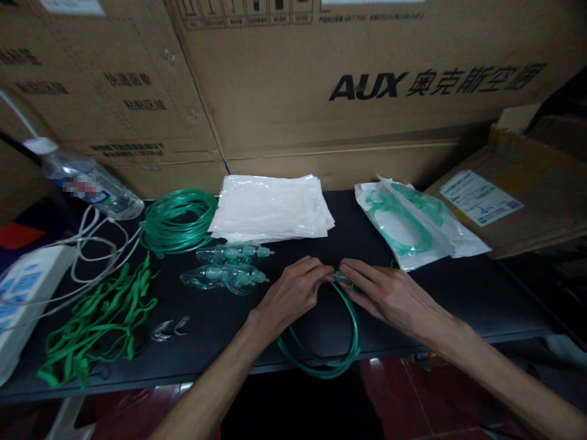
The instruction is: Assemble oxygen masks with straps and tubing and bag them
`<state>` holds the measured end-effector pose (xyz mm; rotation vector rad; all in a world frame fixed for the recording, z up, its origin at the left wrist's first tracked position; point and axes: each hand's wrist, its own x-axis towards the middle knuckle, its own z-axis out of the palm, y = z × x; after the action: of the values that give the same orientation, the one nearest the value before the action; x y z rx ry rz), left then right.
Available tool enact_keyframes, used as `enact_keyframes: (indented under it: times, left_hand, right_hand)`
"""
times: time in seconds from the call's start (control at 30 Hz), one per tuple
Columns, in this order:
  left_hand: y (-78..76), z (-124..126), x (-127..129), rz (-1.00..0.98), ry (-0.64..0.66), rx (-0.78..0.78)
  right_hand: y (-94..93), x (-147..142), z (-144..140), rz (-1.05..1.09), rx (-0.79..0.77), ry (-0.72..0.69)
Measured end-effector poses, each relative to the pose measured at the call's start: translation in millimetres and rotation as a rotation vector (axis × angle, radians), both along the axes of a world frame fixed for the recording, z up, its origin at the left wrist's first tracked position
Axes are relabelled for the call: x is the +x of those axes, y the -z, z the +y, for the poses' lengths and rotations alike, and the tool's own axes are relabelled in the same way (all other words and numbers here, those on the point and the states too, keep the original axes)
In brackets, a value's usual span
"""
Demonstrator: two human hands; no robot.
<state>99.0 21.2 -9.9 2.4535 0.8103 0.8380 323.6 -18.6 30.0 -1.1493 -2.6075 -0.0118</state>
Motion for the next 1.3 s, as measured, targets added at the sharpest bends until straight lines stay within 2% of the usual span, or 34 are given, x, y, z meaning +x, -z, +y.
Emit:
enact_keyframes:
  times: [0.1,0.2,0.27,0.33,0.4,0.5,0.6,0.67,0.73,0.83,0.97,1.07,1.13,1.3]
  left_hand:
    - [-7.1,2.0,-1.9,-0.019,-0.028,0.032]
    - [-24.0,-1.6,-8.7,-0.114,-0.142,0.098]
    - [-35.2,-14.3,-18.6,-0.166,-0.238,0.132]
    - [-39.4,-37.3,-33.2,-0.17,-0.341,0.137]
    - [-32.8,-66.8,-50.3,-0.129,-0.505,0.108]
    - [-8.4,-108.4,-70.1,0.043,-0.814,-0.014]
    - [12.5,-129.9,-71.3,0.146,-0.9,-0.115]
    - [15.8,-130.2,-64.6,0.178,-0.869,-0.148]
    - [10.2,-123.1,-58.0,0.219,-0.801,-0.193]
    - [-6.7,-109.4,-54.2,0.336,-0.684,-0.263]
    - [-28.7,-95.3,-55.6,0.608,-0.49,-0.243]
    - [-41.2,-85.5,-55.3,0.788,-0.343,-0.12]
    - [-47.7,-78.4,-54.0,0.826,-0.257,-0.035]
    - [-55.1,-62.9,-49.3,0.829,-0.181,0.03]
  right_hand:
    - [-6.6,-8.7,-4.9,-0.042,0.061,0.045]
    - [-11.1,-16.9,-13.1,-0.06,0.109,0.114]
    - [-10.1,-18.4,-20.5,-0.105,0.138,0.134]
    - [-7.1,-16.5,-28.6,-0.173,0.164,0.13]
    - [-4.9,-12.8,-36.2,-0.229,0.193,0.115]
    - [-5.8,-7.9,-45.1,-0.27,0.246,0.057]
    - [-6.9,-6.1,-49.9,-0.278,0.301,-0.039]
    - [-3.5,-6.4,-50.4,-0.253,0.341,-0.113]
    - [3.6,-7.4,-48.6,-0.204,0.381,-0.208]
    - [16.3,-8.7,-42.7,-0.111,0.389,-0.332]
    - [25.8,-7.3,-37.3,-0.029,0.26,-0.382]
    - [28.8,-3.4,-40.7,0.073,0.111,-0.327]
    - [32.0,-0.7,-45.2,0.166,0.014,-0.247]
    - [45.7,0.5,-55.2,0.24,0.001,-0.046]
